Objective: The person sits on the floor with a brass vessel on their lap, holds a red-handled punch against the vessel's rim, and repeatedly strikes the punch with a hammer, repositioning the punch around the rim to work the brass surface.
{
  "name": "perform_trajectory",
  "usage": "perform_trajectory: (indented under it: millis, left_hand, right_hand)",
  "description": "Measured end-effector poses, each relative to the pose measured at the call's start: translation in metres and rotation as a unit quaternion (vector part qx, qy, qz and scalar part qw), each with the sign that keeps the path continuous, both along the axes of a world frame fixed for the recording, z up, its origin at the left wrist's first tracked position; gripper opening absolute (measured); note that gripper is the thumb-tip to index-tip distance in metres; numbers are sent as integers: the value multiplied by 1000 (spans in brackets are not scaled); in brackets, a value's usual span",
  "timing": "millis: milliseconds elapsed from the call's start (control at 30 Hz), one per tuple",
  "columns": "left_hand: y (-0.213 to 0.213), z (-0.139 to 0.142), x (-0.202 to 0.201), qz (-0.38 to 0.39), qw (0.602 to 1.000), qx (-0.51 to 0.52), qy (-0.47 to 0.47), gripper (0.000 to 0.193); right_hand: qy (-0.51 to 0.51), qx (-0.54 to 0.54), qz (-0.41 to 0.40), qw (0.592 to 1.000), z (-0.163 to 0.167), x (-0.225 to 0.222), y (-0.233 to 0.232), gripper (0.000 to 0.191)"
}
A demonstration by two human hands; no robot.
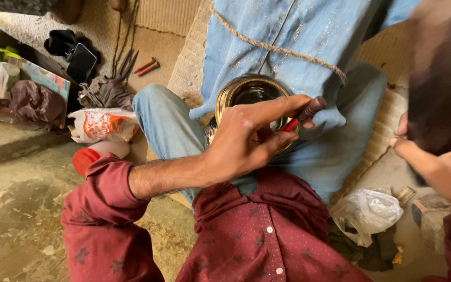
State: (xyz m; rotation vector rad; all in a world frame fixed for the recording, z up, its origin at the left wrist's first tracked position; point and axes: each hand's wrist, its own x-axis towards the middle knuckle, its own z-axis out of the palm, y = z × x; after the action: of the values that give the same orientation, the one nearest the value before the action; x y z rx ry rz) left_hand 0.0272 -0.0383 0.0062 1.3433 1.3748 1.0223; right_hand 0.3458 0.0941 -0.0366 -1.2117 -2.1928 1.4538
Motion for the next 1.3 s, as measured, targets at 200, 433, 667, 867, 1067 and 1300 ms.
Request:
perform_trajectory:
  millis: [200, 433, 667, 867, 1067, 1300]
  left_hand:
    - [7, -2, -2, -36, 994, 99, 13, 54]
    - [28, -1, -7, -179, 981, 32, 69, 56]
    - [53, -7, -11, -333, 942, 33, 32, 61]
    - [64, -13, -9, -418, 908, 29, 21, 61]
    - [72, -11, -8, -474, 878, 63, -20, 58]
    - [79, -3, -8, -537, 843, 16, -22, 61]
  right_hand:
    - [-57, 113, 13, 992, 16, -2, -23, 74]
    - [34, -24, -129, 991, -14, 12, -82, 38]
    - [97, -9, -234, 967, -52, 12, -139, 34]
    - [67, 113, -253, 959, -80, 8, -175, 27]
    - [76, 120, -252, 957, -89, 2, -183, 16]
    - [18, 296, -233, 926, -97, 7, -183, 27]
